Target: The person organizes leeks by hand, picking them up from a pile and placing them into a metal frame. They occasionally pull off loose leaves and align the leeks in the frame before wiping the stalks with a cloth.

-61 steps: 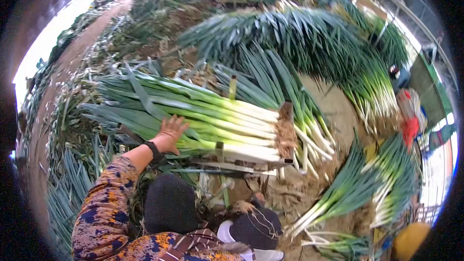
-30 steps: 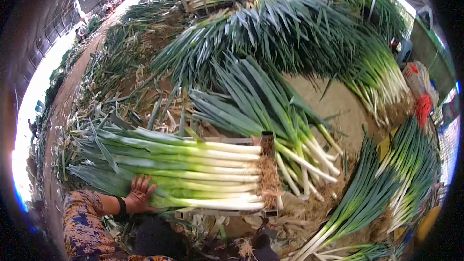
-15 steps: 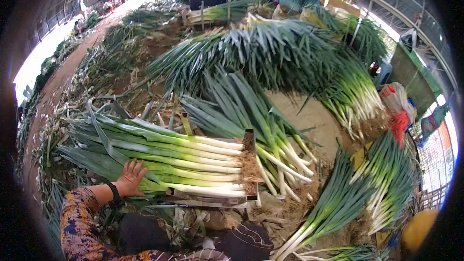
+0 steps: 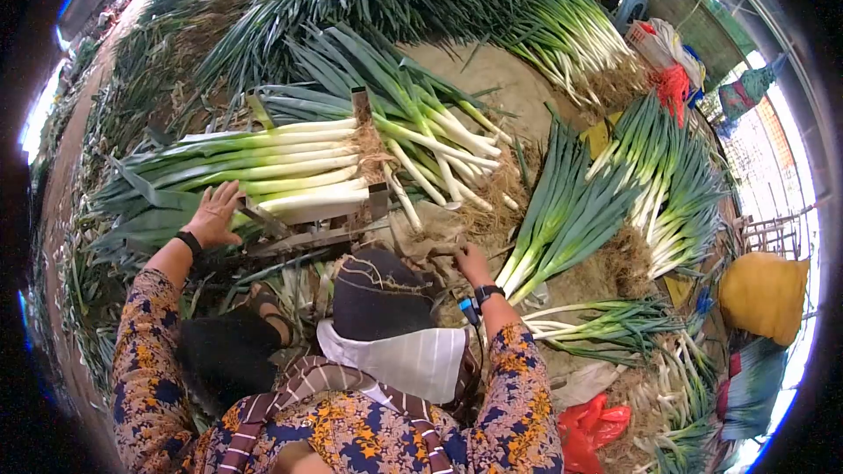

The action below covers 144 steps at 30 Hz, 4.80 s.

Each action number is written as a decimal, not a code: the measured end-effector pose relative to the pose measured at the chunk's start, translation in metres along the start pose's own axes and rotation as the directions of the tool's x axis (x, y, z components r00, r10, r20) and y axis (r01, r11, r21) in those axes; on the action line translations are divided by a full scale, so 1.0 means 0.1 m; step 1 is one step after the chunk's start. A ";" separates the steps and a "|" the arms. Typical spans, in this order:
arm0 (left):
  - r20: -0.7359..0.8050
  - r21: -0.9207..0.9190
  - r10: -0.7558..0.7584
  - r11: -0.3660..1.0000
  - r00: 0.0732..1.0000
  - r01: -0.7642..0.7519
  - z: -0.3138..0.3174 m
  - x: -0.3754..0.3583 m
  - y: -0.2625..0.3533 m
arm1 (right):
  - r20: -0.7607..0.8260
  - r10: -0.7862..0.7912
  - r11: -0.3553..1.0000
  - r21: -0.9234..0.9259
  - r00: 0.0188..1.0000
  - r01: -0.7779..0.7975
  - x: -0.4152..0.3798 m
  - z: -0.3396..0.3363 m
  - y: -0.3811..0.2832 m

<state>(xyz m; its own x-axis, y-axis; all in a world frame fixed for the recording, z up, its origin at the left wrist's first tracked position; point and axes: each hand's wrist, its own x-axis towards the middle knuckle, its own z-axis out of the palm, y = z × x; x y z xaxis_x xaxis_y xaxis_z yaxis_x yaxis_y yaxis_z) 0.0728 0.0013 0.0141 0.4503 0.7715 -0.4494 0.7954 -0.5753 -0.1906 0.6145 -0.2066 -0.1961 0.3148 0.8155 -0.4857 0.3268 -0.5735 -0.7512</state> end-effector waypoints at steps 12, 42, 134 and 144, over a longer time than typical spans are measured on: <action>-0.078 -0.192 0.089 0.976 0.993 -0.102 0.31 0.22 0.09 | -0.342 -0.725 0.618 -0.705 0.597 0.348 2.16 0.24 -1.06; -0.085 -0.231 0.078 0.968 0.993 -0.096 0.31 0.18 0.11 | -0.111 -0.626 0.468 -0.846 0.772 0.257 3.11 0.37 -1.91; -0.557 -0.307 -0.108 0.948 0.824 -0.083 0.39 0.17 -0.25 | 0.608 -0.483 0.257 -0.589 0.630 0.766 0.87 0.95 -2.82; -0.528 -0.233 -0.117 0.972 0.841 -0.011 0.34 0.29 -0.21 | 0.612 -0.482 0.441 -0.449 0.627 0.777 1.06 0.99 -2.75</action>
<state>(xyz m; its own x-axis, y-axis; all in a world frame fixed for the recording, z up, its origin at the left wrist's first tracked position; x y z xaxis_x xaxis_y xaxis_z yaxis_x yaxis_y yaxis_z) 0.0559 0.0264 -0.0248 0.5002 0.8595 0.1052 0.8628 -0.5049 0.0228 0.4702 0.0450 -0.0854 -0.5055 0.8355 -0.2156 0.7888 0.3463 -0.5078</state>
